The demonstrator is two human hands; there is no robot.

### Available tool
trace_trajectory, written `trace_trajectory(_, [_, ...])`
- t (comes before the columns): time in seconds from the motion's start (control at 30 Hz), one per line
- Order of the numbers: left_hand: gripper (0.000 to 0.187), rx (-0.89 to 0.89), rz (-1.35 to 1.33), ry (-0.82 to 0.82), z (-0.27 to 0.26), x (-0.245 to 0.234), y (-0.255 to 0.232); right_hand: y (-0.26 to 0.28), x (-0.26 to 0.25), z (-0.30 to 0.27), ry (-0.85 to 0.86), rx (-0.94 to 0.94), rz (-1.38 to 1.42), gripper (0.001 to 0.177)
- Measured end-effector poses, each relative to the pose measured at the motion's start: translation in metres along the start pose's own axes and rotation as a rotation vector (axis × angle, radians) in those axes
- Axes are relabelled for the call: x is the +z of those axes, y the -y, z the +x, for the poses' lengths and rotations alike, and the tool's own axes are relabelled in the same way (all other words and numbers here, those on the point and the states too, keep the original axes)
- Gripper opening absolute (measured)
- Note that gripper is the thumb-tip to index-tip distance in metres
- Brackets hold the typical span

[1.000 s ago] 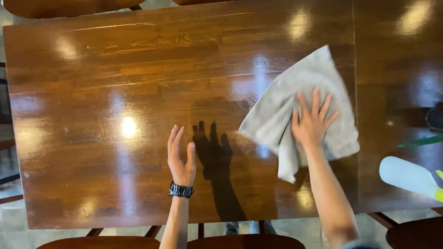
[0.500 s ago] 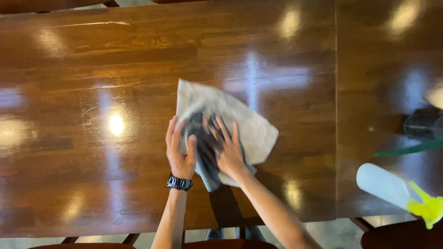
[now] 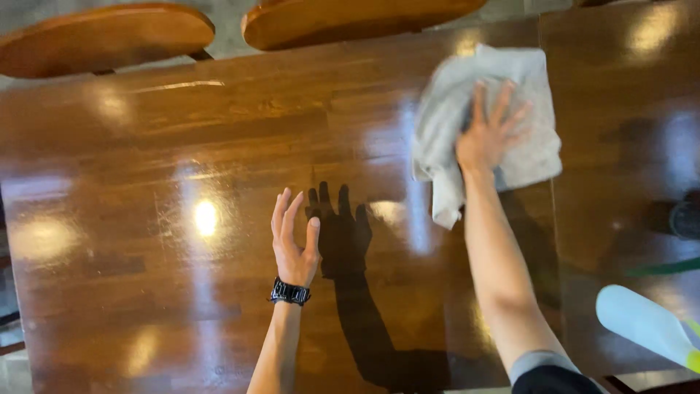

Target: The person wipes a wooden dining table with a cloth, sprays a cleaning solution, and wipes the table surface. They then wipe two glass vases containing artificial tulips and a red tissue box before returning the items to the table.

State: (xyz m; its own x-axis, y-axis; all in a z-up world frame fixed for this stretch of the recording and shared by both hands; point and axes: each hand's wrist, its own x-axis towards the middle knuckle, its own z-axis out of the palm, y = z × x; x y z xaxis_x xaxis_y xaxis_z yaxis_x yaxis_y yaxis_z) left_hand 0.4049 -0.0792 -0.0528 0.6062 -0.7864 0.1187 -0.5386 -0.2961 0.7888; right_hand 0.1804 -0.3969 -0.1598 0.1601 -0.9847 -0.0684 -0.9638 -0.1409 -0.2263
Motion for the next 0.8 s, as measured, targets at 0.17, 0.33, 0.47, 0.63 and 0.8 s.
trace_trajectory(0.17, [0.045,-0.001,0.023,-0.033,0.013,0.001,0.003,0.171,-0.029,-0.024,0.178,-0.315,0.019,0.084])
trace_trajectory(0.33, [0.047,0.047,0.02,-0.085,0.026,0.009,-0.001,0.209,0.027,-0.123,0.101,-0.91,0.199,0.062])
trace_trajectory(0.47, [0.046,0.069,0.056,-0.097,0.041,0.014,-0.005,0.141,0.004,-0.182,0.199,-0.961,0.25,0.067])
trace_trajectory(0.63, [0.046,0.056,0.001,-0.086,0.051,0.023,-0.005,0.028,-0.022,-0.171,0.286,-0.657,0.12,0.04])
trace_trajectory(0.8, [0.043,-0.017,0.03,-0.062,0.033,0.02,0.017,-0.057,-0.024,-0.062,-0.158,-0.317,-0.257,0.063])
